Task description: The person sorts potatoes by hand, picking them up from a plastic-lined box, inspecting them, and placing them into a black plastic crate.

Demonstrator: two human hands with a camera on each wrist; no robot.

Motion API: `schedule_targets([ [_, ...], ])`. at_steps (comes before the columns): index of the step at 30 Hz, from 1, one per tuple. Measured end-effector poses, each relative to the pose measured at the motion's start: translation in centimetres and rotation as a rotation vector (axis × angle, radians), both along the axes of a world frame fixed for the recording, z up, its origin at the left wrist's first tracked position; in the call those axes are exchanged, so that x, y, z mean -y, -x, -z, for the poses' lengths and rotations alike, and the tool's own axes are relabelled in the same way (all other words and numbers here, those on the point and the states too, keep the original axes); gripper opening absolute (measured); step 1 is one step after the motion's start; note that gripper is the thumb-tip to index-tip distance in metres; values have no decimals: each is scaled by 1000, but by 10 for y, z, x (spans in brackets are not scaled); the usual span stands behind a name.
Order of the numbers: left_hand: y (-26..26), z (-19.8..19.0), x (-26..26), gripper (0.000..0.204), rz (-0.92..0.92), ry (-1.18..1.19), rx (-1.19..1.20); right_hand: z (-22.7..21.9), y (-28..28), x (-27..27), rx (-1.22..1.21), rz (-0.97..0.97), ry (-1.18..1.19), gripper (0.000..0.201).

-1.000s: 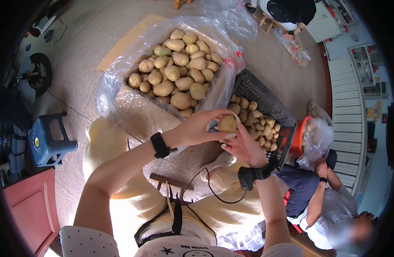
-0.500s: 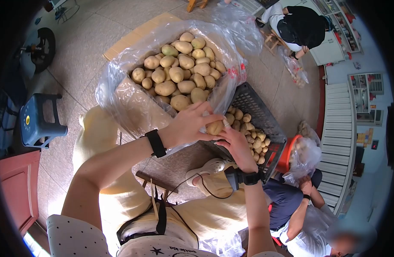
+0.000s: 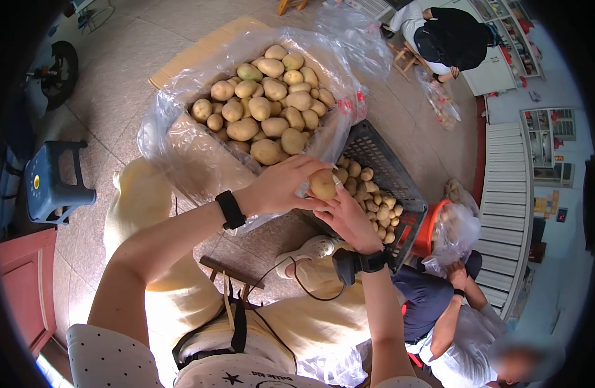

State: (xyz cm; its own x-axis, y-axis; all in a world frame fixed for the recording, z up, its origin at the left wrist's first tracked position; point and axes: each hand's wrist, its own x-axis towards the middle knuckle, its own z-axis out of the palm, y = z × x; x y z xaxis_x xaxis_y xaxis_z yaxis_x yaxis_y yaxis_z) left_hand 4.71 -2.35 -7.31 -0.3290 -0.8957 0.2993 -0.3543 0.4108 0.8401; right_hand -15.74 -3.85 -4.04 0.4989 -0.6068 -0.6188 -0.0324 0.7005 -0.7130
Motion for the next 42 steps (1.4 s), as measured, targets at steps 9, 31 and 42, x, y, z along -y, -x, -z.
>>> schedule_targets([
  [9, 6, 0, -1, 58, 19, -176, -218, 7, 3, -1, 113, 25, -125, 60],
  [31, -138, 11, 39, 50, -342, 155, 913, -7, 5, -5, -159, 67, 217, 49],
  [42, -145, 17, 25, 29, -355, -155, 966, -19, 2, -3, -172, 89, 285, 46],
])
